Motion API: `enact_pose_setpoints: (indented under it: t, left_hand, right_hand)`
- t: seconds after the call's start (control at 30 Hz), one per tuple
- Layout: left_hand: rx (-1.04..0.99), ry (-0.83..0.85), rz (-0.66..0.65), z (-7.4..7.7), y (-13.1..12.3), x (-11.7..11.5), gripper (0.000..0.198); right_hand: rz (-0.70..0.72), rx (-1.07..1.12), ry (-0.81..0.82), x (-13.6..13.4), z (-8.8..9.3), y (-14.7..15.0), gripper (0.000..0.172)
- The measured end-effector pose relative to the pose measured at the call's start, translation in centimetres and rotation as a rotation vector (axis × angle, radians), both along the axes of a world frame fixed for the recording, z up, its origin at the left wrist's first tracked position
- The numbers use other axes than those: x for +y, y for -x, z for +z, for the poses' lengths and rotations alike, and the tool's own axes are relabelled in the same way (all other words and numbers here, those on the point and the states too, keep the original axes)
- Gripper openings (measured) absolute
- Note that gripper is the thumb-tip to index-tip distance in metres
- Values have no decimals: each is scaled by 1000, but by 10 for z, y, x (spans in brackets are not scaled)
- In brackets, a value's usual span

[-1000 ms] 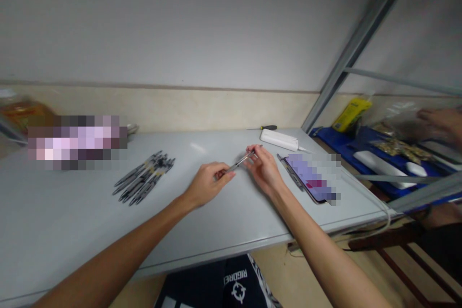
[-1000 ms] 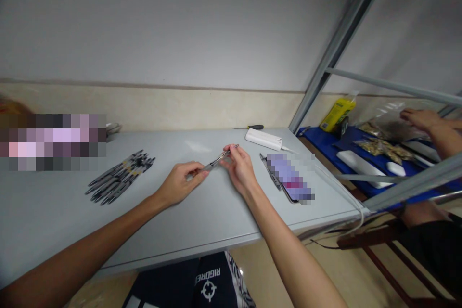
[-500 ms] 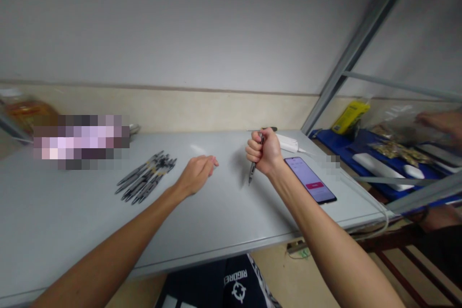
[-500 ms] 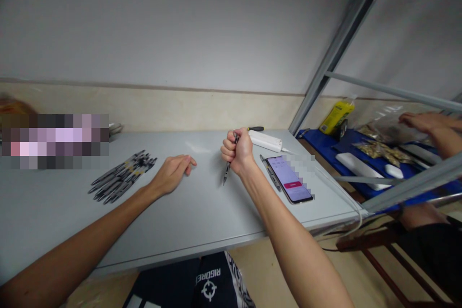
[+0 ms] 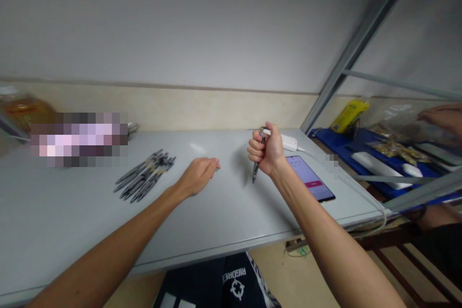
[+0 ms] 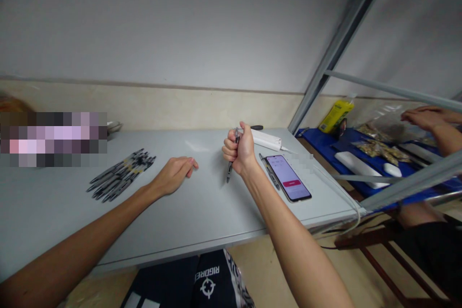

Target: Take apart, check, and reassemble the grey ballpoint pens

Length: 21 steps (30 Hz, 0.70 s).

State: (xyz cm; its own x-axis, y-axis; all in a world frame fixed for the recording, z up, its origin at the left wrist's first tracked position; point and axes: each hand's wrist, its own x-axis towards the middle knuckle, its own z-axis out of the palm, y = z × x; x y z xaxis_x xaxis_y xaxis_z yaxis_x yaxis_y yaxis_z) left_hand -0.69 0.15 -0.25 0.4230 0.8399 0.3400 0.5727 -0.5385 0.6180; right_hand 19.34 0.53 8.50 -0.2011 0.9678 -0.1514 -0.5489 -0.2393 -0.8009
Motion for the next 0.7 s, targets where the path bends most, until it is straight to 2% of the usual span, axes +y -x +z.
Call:
enact_pose_setpoints:
  t: [0.2,0.37,0.53,0.7]
  left_hand:
    - [-1,12,-17,-1,1,0,46]
    - [-3,12,-19,0,0,0,45]
    - [10,22,-11,1,-1,0,47]
    - [12,29,-15,-1,0,1,47]
  right_hand:
    - [-25,-29,-20,0,0,2,26]
    - [-34,-27,-16,-1,-3,2,32]
    - [-59,-58,-20,-1,-6,2,28]
    - [-85,-117,-31,-2,-7,3,37]
